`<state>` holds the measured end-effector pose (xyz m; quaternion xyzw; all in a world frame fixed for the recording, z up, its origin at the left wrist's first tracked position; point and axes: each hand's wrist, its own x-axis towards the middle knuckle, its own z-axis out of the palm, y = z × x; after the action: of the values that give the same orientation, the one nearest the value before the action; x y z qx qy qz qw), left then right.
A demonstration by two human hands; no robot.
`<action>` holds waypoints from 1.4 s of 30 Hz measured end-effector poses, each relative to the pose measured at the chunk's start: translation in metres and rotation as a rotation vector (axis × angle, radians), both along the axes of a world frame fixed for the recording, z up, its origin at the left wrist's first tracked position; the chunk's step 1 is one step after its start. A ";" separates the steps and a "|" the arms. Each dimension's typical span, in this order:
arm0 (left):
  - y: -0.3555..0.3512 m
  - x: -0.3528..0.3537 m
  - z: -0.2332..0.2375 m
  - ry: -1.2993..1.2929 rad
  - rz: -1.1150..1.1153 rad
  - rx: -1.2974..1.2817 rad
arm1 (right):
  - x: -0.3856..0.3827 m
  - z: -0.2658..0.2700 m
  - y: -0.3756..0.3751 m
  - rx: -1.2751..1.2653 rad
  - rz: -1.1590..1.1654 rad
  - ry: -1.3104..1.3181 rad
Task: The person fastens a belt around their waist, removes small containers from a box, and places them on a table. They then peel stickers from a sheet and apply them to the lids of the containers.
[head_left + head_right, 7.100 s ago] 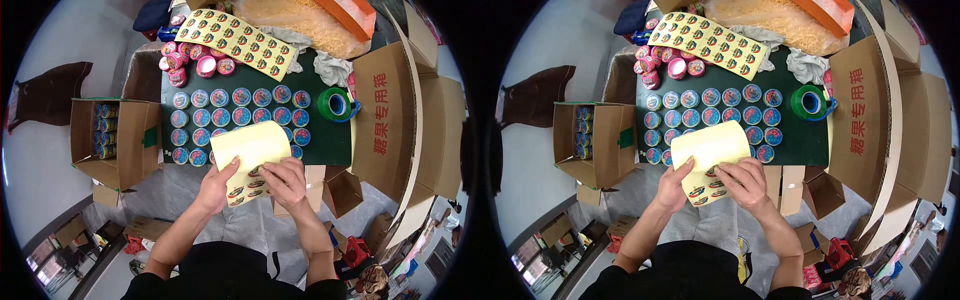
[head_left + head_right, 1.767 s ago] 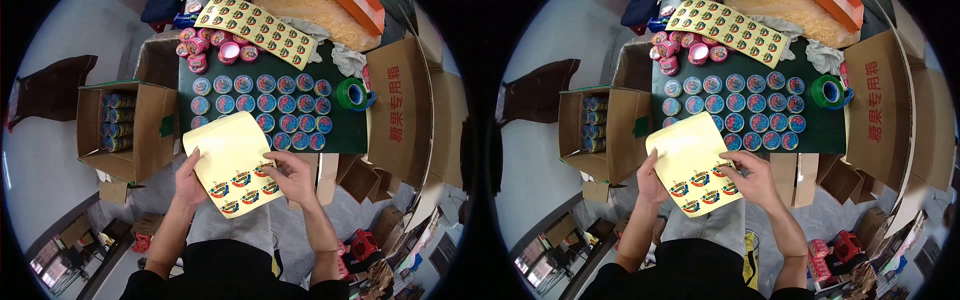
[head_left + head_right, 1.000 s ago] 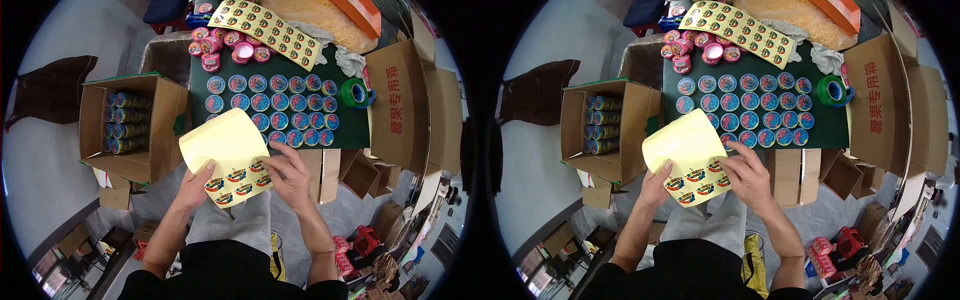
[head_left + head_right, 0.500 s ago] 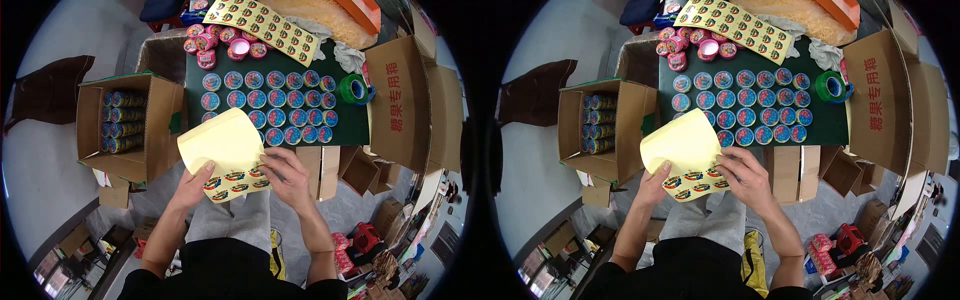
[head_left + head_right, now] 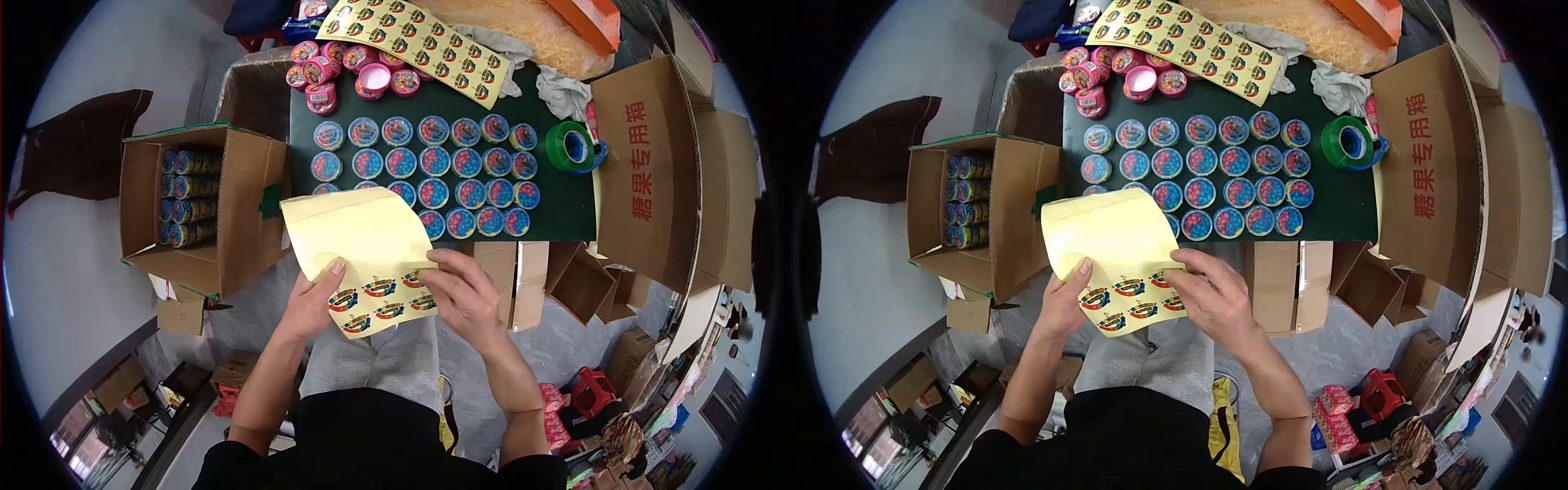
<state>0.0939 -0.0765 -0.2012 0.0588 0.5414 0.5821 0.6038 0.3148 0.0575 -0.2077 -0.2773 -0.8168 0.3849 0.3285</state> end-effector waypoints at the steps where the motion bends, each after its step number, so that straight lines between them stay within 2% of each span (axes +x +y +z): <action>1: 0.002 0.004 -0.002 -0.012 0.052 -0.025 | 0.003 0.003 0.004 0.003 0.007 0.030; 4: 0.008 0.012 -0.009 -0.072 0.243 -0.077 | 0.014 0.013 0.018 -0.095 -0.002 0.148; 5: 0.009 0.014 -0.009 -0.063 0.327 -0.131 | 0.023 0.002 0.022 -0.251 -0.062 0.235; 6: 0.008 0.012 -0.013 -0.037 0.321 -0.093 | 0.034 -0.012 0.026 -0.407 -0.122 0.325; 9: 0.007 0.017 -0.018 0.045 0.407 -0.189 | 0.029 -0.058 0.090 -0.546 -0.458 0.235; 11: 0.009 0.026 -0.017 0.037 0.426 -0.213 | 0.025 -0.111 0.141 -0.682 -0.461 0.134; 14: 0.016 0.037 -0.013 0.037 0.421 -0.210 | 0.017 -0.170 0.173 -0.586 -0.381 0.014; 18: 0.021 0.051 -0.012 0.049 0.430 -0.246 | 0.004 -0.181 0.175 -0.456 -0.385 -0.097; 24: 0.023 0.060 -0.019 0.003 0.473 -0.203 | 0.006 -0.188 0.172 -0.121 -0.296 -0.372; 27: 0.022 0.062 -0.020 -0.001 0.475 -0.195 | -0.005 -0.148 0.167 0.264 -0.396 -0.602; 28: 0.023 0.062 -0.021 0.000 0.473 -0.188 | -0.001 -0.154 0.166 0.213 -0.376 -0.582; 30: 0.025 0.061 -0.019 0.001 0.490 -0.174 | 0.007 -0.174 0.161 0.299 -0.224 -0.422; 31: 0.026 0.062 -0.019 0.000 0.499 -0.169 | 0.010 -0.177 0.158 0.259 -0.052 -0.496; 34: 0.029 0.058 -0.011 -0.030 0.471 -0.156 | 0.011 -0.175 0.138 0.202 0.011 -0.735; 35: 0.030 0.057 -0.009 -0.029 0.488 -0.193 | 0.010 -0.166 0.130 0.184 -0.043 -0.690; 37: 0.029 0.054 -0.009 0.013 0.486 -0.193 | 0.001 -0.109 0.107 0.071 -0.117 -0.511; 39: 0.028 0.049 -0.005 0.000 0.429 -0.210 | 0.003 -0.059 0.082 -0.373 0.048 -0.128; 40: 0.027 0.048 -0.006 0.003 0.392 -0.225 | 0.001 -0.043 0.068 -0.379 0.113 -0.061; 42: 0.031 0.049 0.000 -0.042 0.385 -0.170 | -0.013 -0.011 0.055 0.016 0.231 -0.133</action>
<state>0.1429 -0.0455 -0.2017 -0.1090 0.5771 0.6403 0.4951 0.3017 0.1126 -0.2188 -0.2034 -0.8663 0.3944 0.2294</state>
